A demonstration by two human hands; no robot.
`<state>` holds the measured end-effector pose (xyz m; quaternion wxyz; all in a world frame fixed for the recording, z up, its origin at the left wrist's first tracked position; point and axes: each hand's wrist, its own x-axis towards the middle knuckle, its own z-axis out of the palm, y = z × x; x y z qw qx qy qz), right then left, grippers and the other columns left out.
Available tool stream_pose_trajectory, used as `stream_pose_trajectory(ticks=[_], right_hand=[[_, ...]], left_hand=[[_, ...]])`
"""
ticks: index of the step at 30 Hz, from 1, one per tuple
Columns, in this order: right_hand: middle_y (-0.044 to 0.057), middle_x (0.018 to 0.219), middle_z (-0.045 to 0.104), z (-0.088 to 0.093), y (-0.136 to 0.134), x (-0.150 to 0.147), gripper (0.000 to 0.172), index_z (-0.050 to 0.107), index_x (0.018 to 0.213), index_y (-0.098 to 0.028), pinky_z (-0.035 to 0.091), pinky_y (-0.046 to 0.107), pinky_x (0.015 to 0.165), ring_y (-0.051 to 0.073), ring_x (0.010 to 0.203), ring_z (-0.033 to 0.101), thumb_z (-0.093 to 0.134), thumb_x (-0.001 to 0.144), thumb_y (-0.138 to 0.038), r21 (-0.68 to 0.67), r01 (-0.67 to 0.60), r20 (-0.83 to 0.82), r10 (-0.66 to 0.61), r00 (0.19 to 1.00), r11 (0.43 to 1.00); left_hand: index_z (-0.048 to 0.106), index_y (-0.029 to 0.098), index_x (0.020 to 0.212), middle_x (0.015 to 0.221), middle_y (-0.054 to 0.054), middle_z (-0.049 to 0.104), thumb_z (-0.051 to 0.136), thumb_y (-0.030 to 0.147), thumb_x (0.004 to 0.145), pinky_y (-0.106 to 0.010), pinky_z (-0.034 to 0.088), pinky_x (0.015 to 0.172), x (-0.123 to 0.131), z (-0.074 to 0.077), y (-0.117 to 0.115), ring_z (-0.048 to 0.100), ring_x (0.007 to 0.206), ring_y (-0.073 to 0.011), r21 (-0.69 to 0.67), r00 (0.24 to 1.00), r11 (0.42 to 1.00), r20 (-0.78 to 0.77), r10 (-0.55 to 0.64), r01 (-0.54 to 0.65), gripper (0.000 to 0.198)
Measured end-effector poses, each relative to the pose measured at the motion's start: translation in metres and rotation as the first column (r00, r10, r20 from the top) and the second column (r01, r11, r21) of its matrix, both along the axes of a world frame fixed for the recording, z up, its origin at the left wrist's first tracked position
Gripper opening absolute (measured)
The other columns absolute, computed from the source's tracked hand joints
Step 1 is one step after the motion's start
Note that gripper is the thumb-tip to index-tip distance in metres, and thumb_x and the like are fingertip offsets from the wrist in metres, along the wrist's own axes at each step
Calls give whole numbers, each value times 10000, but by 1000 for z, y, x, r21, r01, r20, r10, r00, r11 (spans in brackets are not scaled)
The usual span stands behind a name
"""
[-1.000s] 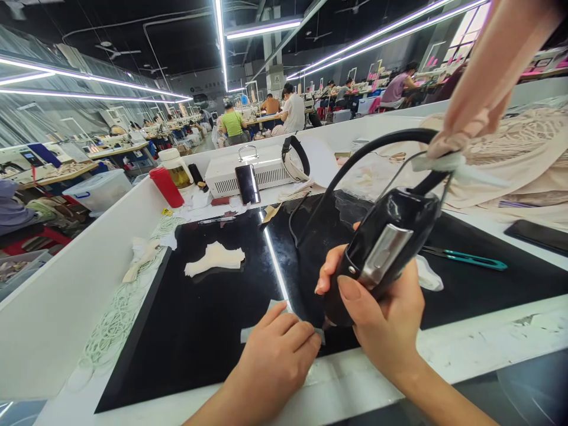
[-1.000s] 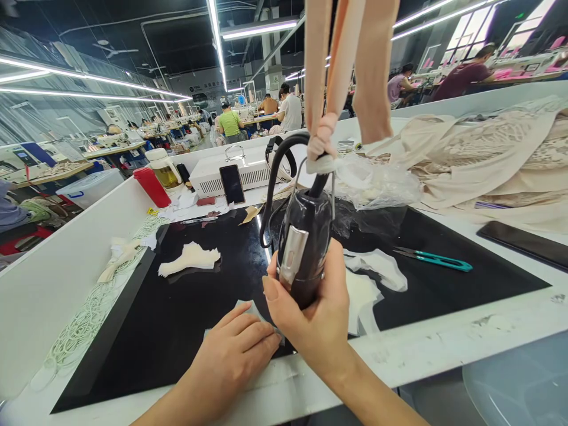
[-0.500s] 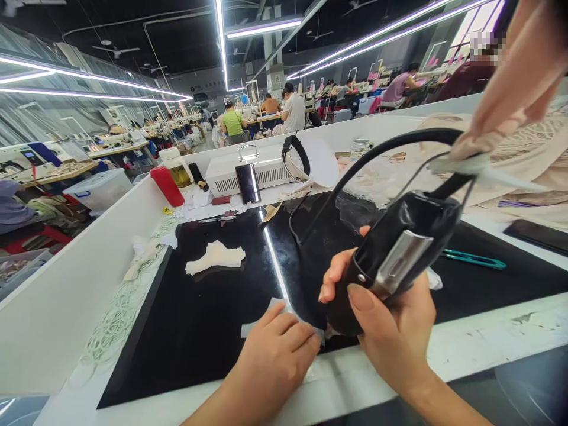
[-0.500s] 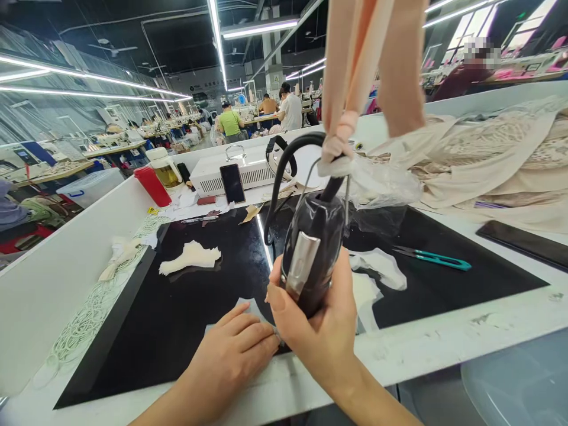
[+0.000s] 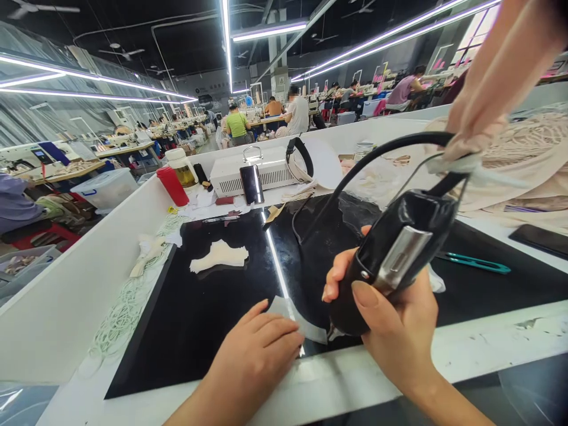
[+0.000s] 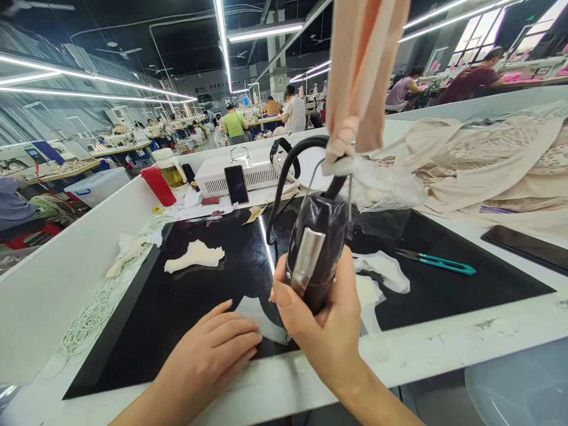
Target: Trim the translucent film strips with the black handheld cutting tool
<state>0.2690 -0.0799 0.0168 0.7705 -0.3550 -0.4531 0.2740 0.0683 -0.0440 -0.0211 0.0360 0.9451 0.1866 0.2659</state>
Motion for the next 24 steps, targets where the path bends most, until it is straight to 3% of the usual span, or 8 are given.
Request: stream_pose_trajectory(ticks=[5, 9, 24], right_hand=[[-51, 821, 707, 6, 4, -1, 306, 567, 1027, -303, 588, 303, 575, 139, 584, 646, 817, 870, -386, 9, 18, -15, -18, 1000, 1000], [-48, 832, 705, 2, 5, 0, 294, 576, 1032, -301, 595, 312, 595, 144, 606, 653, 812, 876, -380, -9, 22, 18, -22, 1000, 1000], [-36, 824, 689, -3, 2, -2, 245, 562, 1094, -295, 587, 324, 559, 155, 604, 650, 745, 931, -314, 22, 31, 84, -33, 996, 999]], left_hand=[[689, 225, 1153, 1112, -20, 768, 524, 219, 1064, -428, 489, 1151, -47, 3, 10, 742, 992, -159, -23, 990, 990, -36, 137, -138, 187], [674, 245, 1215, 1157, -26, 751, 528, 272, 1065, -470, 507, 1142, -70, 0, 14, 738, 1032, -182, -76, 973, 972, -81, 218, -224, 211], [675, 254, 1250, 1237, -59, 703, 608, 274, 1029, -548, 459, 1169, -65, -10, 19, 703, 1117, -222, -213, 967, 945, -108, 231, -250, 231]])
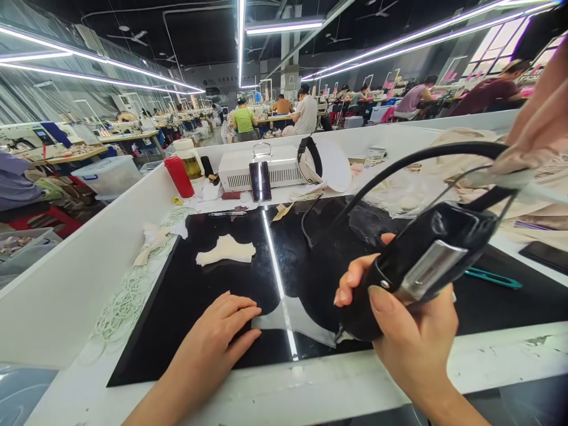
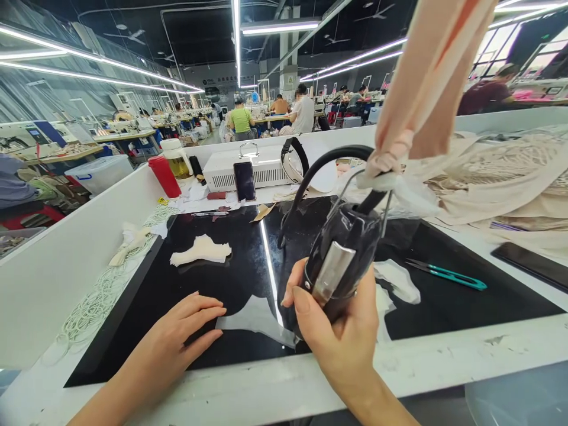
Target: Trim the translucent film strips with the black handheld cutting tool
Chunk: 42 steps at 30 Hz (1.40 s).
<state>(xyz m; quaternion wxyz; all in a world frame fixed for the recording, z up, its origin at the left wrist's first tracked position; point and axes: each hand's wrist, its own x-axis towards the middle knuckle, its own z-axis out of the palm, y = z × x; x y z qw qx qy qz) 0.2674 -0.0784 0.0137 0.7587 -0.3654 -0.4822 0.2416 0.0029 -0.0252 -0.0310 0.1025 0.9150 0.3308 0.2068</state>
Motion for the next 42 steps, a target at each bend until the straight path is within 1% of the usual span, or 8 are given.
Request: stream_pose_trajectory(ticks=[4, 8, 12, 17, 23, 29, 36, 42], right_hand=[[-26, 808, 687, 0, -2, 0, 252, 589, 1110, -311, 574, 348, 535, 176, 586, 645, 752, 919, -318, -30, 28, -2, -28, 1000, 999], [-4, 802, 683, 8, -2, 0, 403, 627, 1168, -333, 573, 375, 549, 204, 589, 648, 842, 827, -340, -80, 51, -80, -58, 995, 995], [0, 820, 679, 13, 8, -8, 530, 626, 1251, -333, 597, 387, 598, 210, 614, 665, 872, 789, -416, -97, -44, -95, 35, 995, 994], [3, 885, 698, 10, 27, -43, 460, 593, 1237, -310, 595, 320, 564, 173, 632, 668, 828, 848, -380, -64, -199, -74, 195, 978, 978], [-18, 864, 700, 7, 44, -80, 293, 583, 1078, -283, 592, 296, 589, 147, 643, 665, 793, 886, -354, -31, -213, -116, 208, 971, 977], [-25, 854, 686, 3, 50, -86, 302, 574, 1080, -279, 593, 312, 599, 154, 651, 667, 794, 883, -341, -31, -238, -121, 233, 965, 971], [-22, 830, 673, 0, 53, -91, 380, 570, 1178, -278, 585, 331, 572, 164, 627, 651, 799, 880, -336, -24, -251, -152, 244, 958, 968], [-29, 804, 665, 0, 52, -92, 311, 562, 1158, -283, 584, 351, 584, 170, 625, 648, 755, 915, -303, -25, -248, -124, 243, 962, 968]], left_hand=[[710, 239, 1189, 1231, -68, 706, 632, 241, 1009, -505, 507, 1127, 2, 4, -2, 706, 1104, -228, -50, 1000, 998, 13, 27, -26, 196], [727, 230, 1156, 1211, -63, 714, 698, 197, 960, -426, 576, 1034, 5, 8, -6, 698, 1094, -225, -108, 998, 993, 42, 55, -50, 201], [735, 233, 1146, 1220, -43, 708, 755, 151, 914, -381, 569, 1019, 5, 5, -7, 682, 1108, -209, -174, 993, 981, 74, 95, -81, 248], [743, 239, 1090, 1204, -16, 709, 774, 133, 896, -332, 555, 1001, 7, 3, -6, 673, 1098, -185, -213, 984, 973, 132, 122, -92, 223], [724, 244, 1074, 1198, 0, 720, 797, 97, 858, -329, 530, 1022, 8, 1, -5, 659, 1118, -187, -279, 968, 959, 222, 120, -54, 271], [702, 252, 1090, 1168, -6, 731, 600, 98, 966, -332, 534, 1022, 7, 0, -3, 669, 1103, -179, -380, 917, 921, 333, 220, -83, 223], [709, 258, 1073, 1140, 6, 743, 580, 78, 951, -319, 542, 1010, 8, -4, -2, 682, 1072, -171, -388, 907, 916, 340, 249, -106, 253], [714, 252, 1056, 1123, 10, 748, 578, 61, 932, -297, 547, 994, 9, -1, -2, 687, 1060, -162, -385, 909, 916, 334, 251, -111, 266]])
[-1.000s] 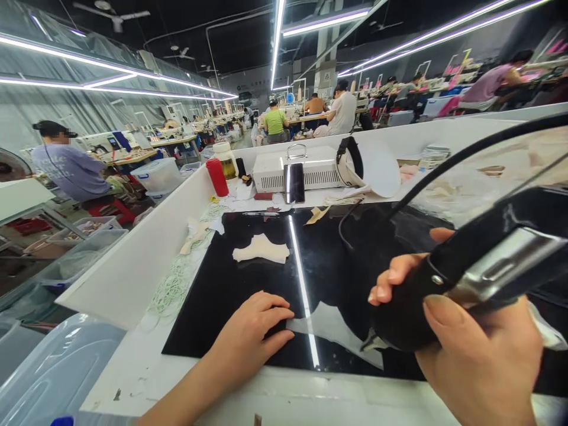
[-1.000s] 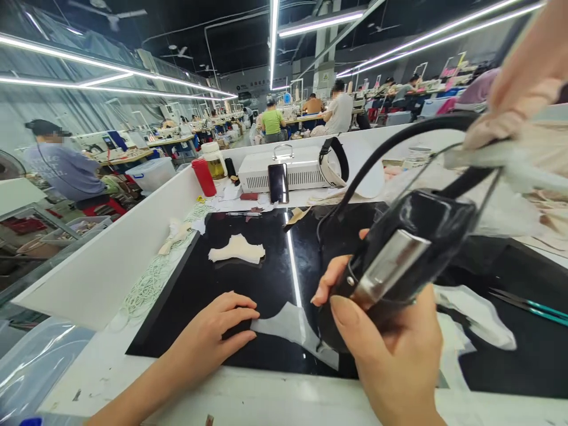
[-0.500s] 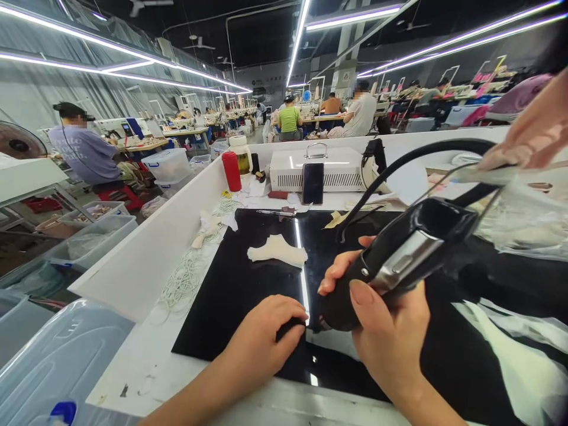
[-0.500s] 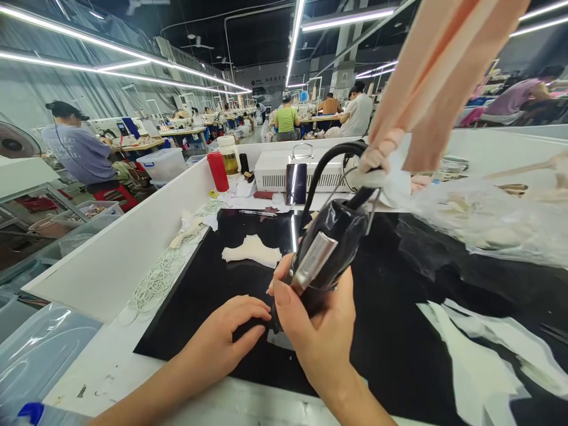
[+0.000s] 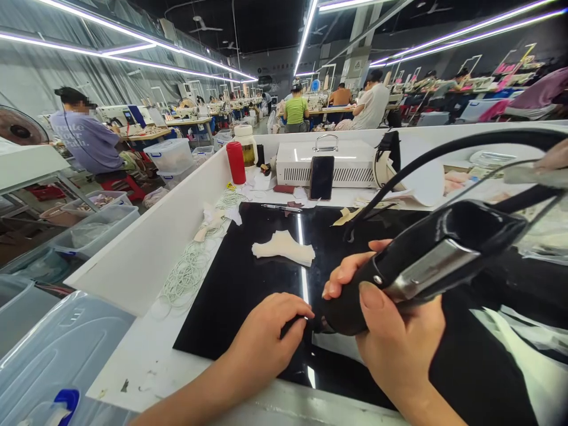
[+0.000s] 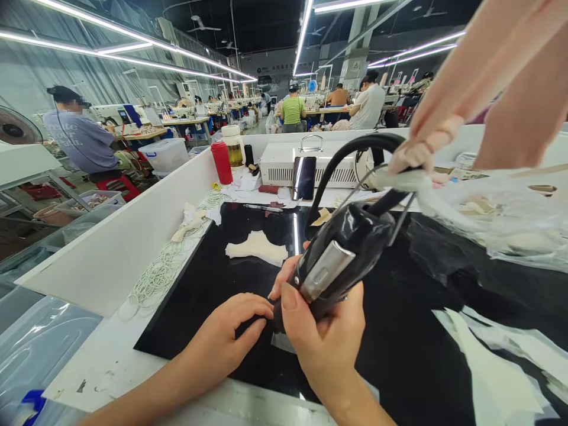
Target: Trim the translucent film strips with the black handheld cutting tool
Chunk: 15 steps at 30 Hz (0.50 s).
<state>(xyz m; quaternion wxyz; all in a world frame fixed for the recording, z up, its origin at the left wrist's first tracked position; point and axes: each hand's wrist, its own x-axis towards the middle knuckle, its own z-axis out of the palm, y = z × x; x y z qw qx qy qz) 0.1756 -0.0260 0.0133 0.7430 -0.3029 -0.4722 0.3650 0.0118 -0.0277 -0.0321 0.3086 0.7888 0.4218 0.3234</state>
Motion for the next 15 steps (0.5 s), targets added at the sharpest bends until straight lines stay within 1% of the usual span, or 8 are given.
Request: stream_pose_trajectory(ticks=[4, 7, 9, 12, 15], right_hand=[[-23, 807, 652, 3, -5, 2, 334, 570, 1169, -289, 568, 329, 547, 170, 623, 638, 767, 904, -337, -11, -24, -17, 24, 1000, 1000], [-12, 816, 653, 3, -8, 1, 356, 570, 1179, -285, 573, 337, 551, 176, 633, 635, 776, 894, -339, 6, -59, -20, 59, 998, 998], [-14, 795, 651, 2, -9, -1, 339, 568, 1166, -279, 576, 346, 561, 177, 625, 631, 768, 899, -340, 9, -55, -14, 55, 998, 998], [-19, 781, 653, 1, -9, -3, 295, 562, 1156, -277, 580, 354, 580, 173, 618, 634, 738, 925, -329, 9, -25, 7, 25, 1000, 1000], [-15, 820, 665, 2, -8, -2, 315, 571, 1168, -283, 593, 354, 603, 169, 634, 645, 753, 918, -344, 4, -48, 20, 48, 999, 999]], left_hand=[[712, 258, 1060, 1132, 14, 746, 573, 67, 942, -302, 549, 993, 0, 2, -1, 687, 1056, -161, -1, 1000, 1000, -3, 4, -4, 265], [715, 261, 1064, 1133, 4, 748, 559, 88, 959, -323, 560, 983, 0, 1, -1, 688, 1055, -175, 3, 1000, 1000, -11, 3, -3, 255], [718, 257, 1065, 1126, -5, 751, 551, 86, 961, -332, 564, 978, 0, 0, -1, 690, 1050, -181, 5, 1000, 1000, -9, 2, -2, 262], [724, 252, 1070, 1127, 0, 751, 553, 52, 939, -314, 558, 986, 0, -1, 0, 691, 1049, -169, 26, 1000, 1000, -14, -4, 4, 295], [740, 246, 1053, 1155, -3, 739, 546, 3, 911, -293, 551, 994, -1, -2, -1, 680, 1077, -162, 55, 999, 998, -32, -28, 29, 341]])
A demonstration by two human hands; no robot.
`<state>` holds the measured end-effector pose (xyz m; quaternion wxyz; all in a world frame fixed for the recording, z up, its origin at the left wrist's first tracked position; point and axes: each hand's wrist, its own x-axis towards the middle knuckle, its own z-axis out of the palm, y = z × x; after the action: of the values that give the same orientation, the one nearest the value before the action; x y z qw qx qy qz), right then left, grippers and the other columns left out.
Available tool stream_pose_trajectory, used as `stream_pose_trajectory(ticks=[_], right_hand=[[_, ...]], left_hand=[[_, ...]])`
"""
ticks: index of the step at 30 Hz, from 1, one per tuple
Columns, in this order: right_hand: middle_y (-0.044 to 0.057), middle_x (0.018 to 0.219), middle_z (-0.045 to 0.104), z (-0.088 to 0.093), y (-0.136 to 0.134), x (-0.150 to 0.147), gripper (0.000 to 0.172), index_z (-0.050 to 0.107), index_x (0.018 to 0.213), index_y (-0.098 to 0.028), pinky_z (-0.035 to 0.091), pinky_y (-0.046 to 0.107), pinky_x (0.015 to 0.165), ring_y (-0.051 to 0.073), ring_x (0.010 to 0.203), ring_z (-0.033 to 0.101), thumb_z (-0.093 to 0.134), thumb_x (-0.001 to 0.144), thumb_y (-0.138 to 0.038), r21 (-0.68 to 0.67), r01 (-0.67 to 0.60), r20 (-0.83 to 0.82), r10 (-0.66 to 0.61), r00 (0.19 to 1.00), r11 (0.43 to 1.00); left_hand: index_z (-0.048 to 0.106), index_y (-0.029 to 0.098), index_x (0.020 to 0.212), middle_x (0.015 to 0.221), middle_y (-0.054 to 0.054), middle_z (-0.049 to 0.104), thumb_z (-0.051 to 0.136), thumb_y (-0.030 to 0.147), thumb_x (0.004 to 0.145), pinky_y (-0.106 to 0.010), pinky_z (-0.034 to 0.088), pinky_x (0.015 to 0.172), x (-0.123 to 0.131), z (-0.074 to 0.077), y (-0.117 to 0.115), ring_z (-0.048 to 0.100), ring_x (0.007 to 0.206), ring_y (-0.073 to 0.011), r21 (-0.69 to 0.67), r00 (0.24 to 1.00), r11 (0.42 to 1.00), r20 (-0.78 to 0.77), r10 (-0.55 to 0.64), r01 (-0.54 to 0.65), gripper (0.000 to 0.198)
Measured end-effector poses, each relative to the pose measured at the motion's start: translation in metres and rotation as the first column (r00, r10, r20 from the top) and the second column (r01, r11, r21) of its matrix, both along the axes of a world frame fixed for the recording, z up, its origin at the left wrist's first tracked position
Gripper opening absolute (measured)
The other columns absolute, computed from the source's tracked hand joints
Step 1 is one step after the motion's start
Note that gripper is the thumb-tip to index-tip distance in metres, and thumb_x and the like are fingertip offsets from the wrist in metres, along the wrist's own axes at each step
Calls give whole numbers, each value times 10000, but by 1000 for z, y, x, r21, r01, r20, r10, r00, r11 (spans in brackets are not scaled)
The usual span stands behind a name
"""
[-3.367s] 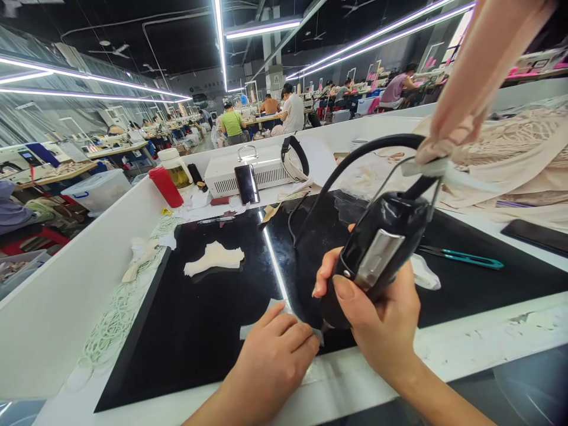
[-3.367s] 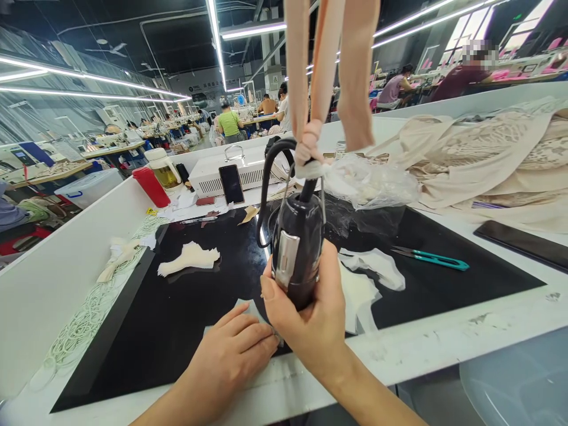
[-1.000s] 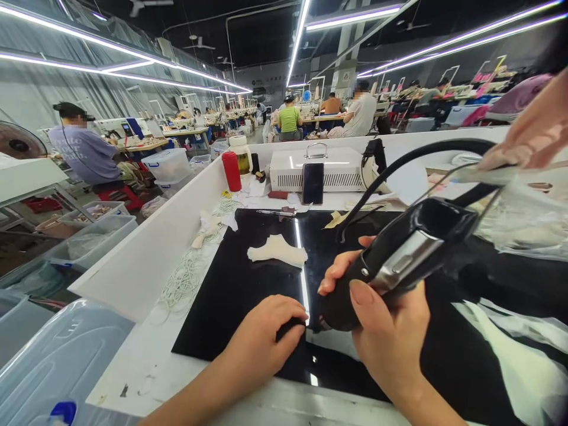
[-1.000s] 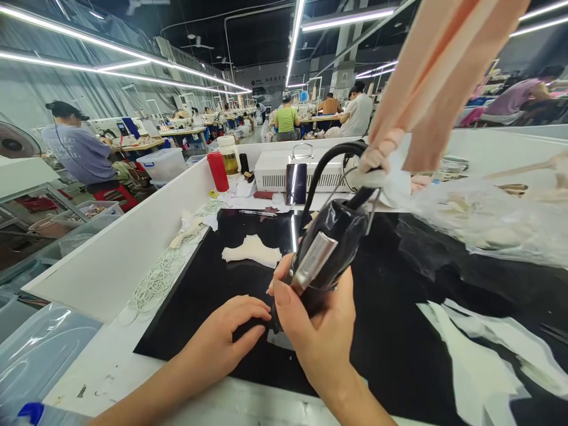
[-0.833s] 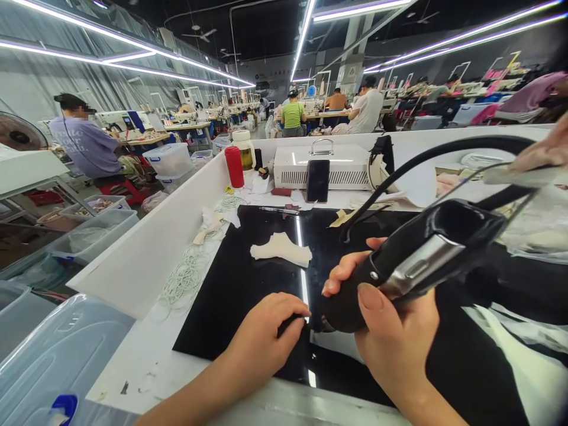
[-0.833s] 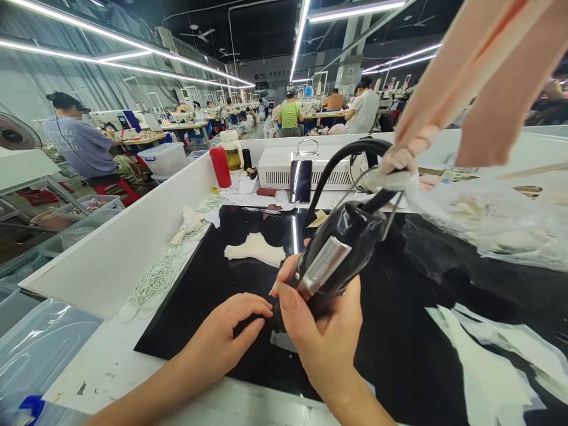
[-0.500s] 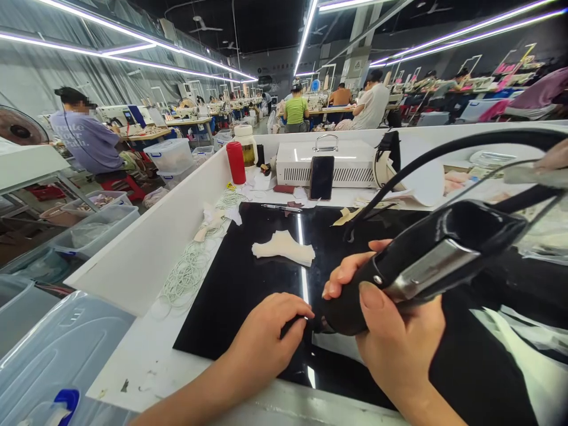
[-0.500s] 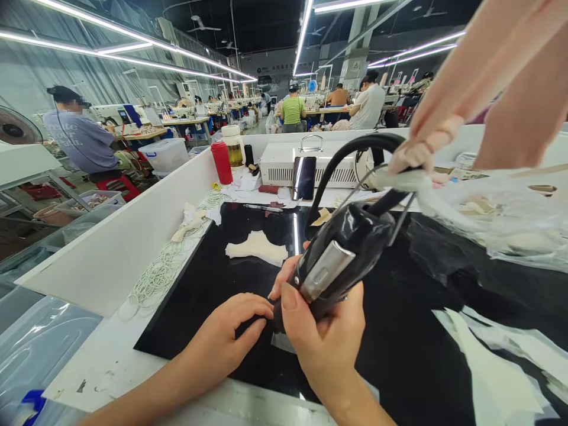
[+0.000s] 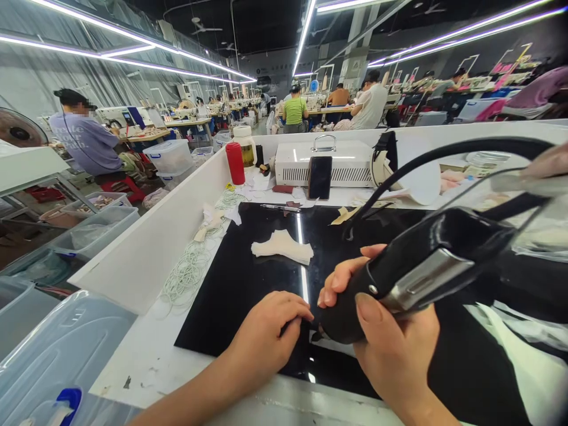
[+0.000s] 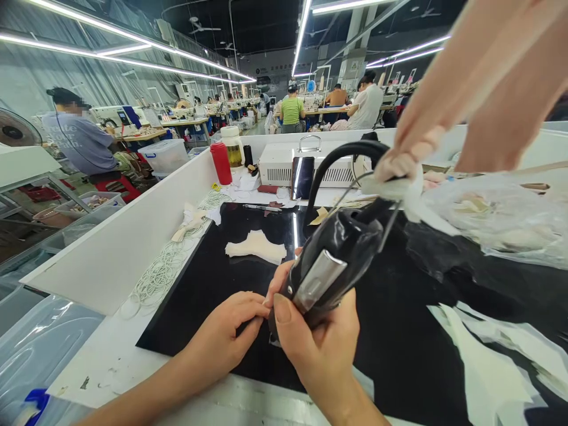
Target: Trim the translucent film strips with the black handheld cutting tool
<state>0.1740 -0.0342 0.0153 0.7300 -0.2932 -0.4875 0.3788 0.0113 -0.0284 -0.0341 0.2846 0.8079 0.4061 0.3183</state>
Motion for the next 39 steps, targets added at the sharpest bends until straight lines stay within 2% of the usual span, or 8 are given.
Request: stream_pose_trajectory(ticks=[5, 11, 14, 17, 20, 23, 33, 39], right_hand=[[0, 879, 709, 18, -1, 23, 523, 543, 1316, -346, 616, 332, 568, 196, 688, 691, 815, 870, -380, 0, -11, 87, 11, 996, 1000], [43, 1057, 695, 40, 0, 56, 417, 653, 1084, -281, 647, 368, 664, 217, 786, 719, 896, 771, -409, -1, 153, 222, -149, 964, 988], [18, 965, 690, 35, 1, 60, 405, 634, 1114, -279, 616, 358, 610, 190, 682, 690, 875, 805, -380, 21, 158, 203, -159, 966, 987], [-5, 908, 691, 26, 3, 59, 433, 598, 1178, -297, 591, 346, 564, 176, 627, 663, 855, 832, -332, 40, 172, 147, -177, 973, 984], [-16, 877, 680, 18, 3, 56, 438, 574, 1220, -301, 579, 332, 528, 176, 619, 664, 825, 863, -334, 44, 169, 96, -172, 980, 985], [-19, 876, 672, 15, 2, 51, 422, 572, 1221, -292, 569, 319, 533, 162, 617, 659, 812, 876, -322, 53, 154, 50, -157, 986, 987], [-17, 856, 659, 6, 2, 40, 473, 552, 1215, -275, 554, 340, 577, 160, 612, 635, 835, 846, -355, 37, 141, -9, -140, 990, 989], [-14, 870, 661, 4, 2, 41, 443, 568, 1220, -281, 579, 329, 584, 154, 624, 651, 824, 861, -324, 56, 130, -8, -129, 992, 990]], left_hand=[[771, 245, 1041, 1197, -34, 715, 509, -15, 925, -336, 556, 996, -3, 0, -4, 651, 1110, -190, 103, 991, 989, -100, -94, 104, 388], [757, 228, 1023, 1168, -50, 715, 503, -10, 941, -372, 522, 1071, 0, 5, -4, 647, 1116, -199, 154, 947, 943, -175, -269, 296, 358], [712, 212, 1104, 1163, -49, 724, 497, 41, 1005, -392, 452, 1151, 4, 15, 9, 669, 1099, -178, 142, 922, 920, -191, -337, 366, 292], [640, 224, 1237, 1228, -49, 720, 610, 116, 999, -429, 385, 1205, 10, 23, 27, 646, 1201, -201, 79, 879, 886, -196, -435, 456, 263], [564, 257, 1366, 1343, -60, 681, 772, 264, 928, -485, 309, 1247, 17, 27, 39, 524, 1395, -258, -56, 823, 846, -206, -530, 531, 485], [531, 264, 1406, 1397, -68, 651, 793, 371, 908, -529, 208, 1280, 20, 24, 45, 426, 1488, -276, -136, 776, 808, -227, -589, 573, 573], [534, 278, 1406, 1407, -89, 630, 840, 510, 824, -543, 143, 1283, 22, 21, 50, 507, 1426, -279, -168, 768, 795, -208, -606, 582, 697], [534, 264, 1418, 1387, -105, 649, 842, 542, 806, -559, 113, 1282, 24, 20, 50, 461, 1465, -302, -157, 763, 790, -202, -613, 593, 739]])
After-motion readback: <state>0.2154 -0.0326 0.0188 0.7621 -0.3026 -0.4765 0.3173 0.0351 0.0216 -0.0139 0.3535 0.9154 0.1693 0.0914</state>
